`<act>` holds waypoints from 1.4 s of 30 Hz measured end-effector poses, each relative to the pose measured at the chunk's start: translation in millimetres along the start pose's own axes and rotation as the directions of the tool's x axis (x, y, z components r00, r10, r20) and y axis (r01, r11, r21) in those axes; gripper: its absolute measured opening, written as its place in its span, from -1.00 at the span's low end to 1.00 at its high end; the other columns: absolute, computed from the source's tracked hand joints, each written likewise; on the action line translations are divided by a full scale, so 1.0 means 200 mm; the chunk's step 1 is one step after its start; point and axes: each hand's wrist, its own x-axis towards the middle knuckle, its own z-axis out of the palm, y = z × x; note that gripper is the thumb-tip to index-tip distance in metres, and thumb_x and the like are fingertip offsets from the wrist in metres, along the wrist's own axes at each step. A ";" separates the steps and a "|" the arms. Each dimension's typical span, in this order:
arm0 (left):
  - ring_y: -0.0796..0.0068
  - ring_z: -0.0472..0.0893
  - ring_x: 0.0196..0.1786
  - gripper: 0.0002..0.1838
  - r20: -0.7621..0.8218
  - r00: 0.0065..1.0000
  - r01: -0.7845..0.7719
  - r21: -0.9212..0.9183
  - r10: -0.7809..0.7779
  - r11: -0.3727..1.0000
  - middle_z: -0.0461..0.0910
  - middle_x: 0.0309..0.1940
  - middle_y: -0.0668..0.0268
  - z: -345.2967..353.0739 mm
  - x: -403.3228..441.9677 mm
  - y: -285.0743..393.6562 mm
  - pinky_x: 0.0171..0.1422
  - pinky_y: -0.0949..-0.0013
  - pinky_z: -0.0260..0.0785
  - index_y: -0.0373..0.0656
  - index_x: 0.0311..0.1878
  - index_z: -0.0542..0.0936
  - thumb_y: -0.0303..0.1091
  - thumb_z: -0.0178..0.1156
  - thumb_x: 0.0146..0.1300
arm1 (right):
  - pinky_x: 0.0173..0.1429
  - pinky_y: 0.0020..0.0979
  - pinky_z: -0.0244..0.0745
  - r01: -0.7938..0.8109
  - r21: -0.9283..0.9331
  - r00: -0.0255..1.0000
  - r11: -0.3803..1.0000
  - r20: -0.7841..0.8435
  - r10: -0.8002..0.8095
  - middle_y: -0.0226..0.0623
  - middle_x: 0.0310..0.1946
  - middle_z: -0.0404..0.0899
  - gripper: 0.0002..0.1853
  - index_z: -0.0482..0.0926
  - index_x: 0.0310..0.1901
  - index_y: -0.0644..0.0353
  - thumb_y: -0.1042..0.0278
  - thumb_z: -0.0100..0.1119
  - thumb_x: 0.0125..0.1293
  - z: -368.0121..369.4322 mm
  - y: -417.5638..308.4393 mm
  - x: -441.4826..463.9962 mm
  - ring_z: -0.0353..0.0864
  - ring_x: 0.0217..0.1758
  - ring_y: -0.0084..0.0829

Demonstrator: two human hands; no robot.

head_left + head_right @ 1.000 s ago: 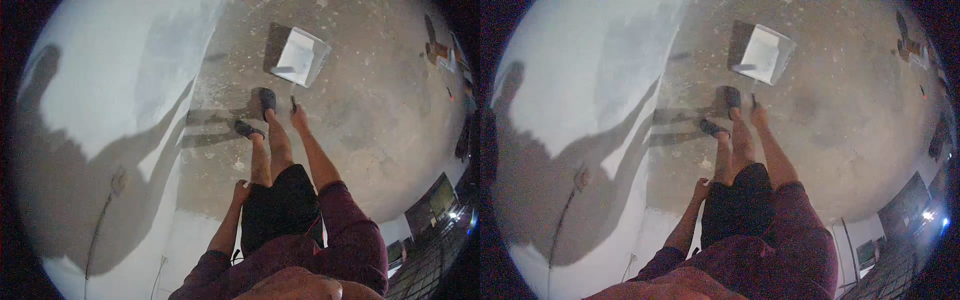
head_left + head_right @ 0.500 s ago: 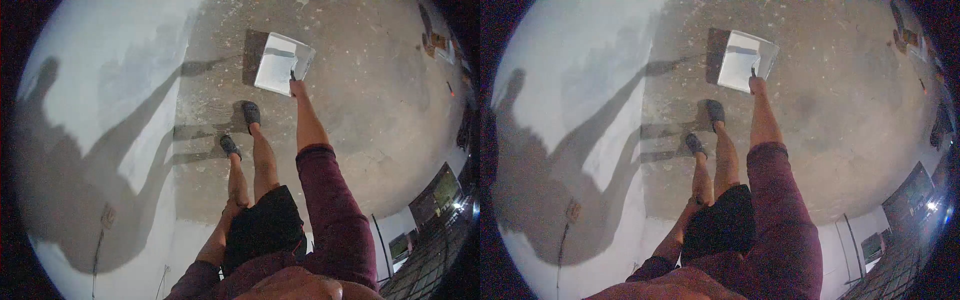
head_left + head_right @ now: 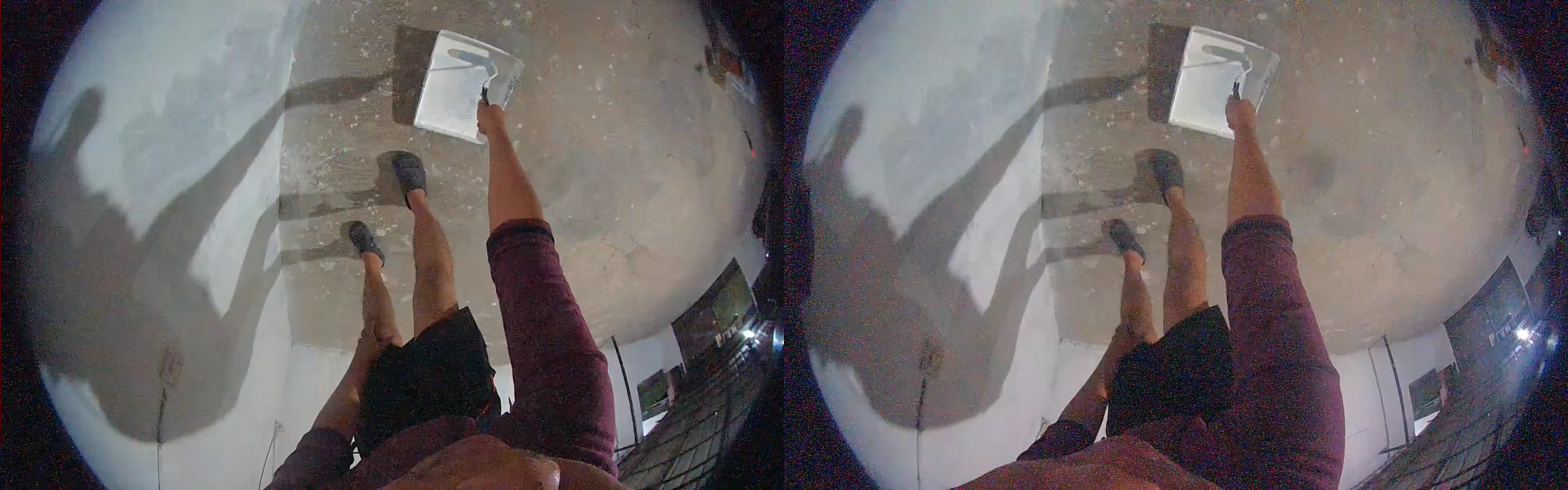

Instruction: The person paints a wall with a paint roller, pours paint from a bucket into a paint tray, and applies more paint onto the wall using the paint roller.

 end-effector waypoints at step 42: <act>-0.32 0.31 0.29 -0.01 -0.076 0.936 -0.350 -0.110 0.343 0.930 0.27 0.25 -0.32 0.14 0.38 -0.49 0.34 -0.06 0.23 -0.24 0.43 0.10 0.36 0.06 0.17 | 0.03 0.03 0.46 0.009 -0.336 1.000 0.942 0.012 -0.005 0.21 -0.26 0.61 -0.47 0.59 -0.19 0.36 -0.06 -0.07 0.34 0.21 0.43 -0.82 0.59 -0.07 0.16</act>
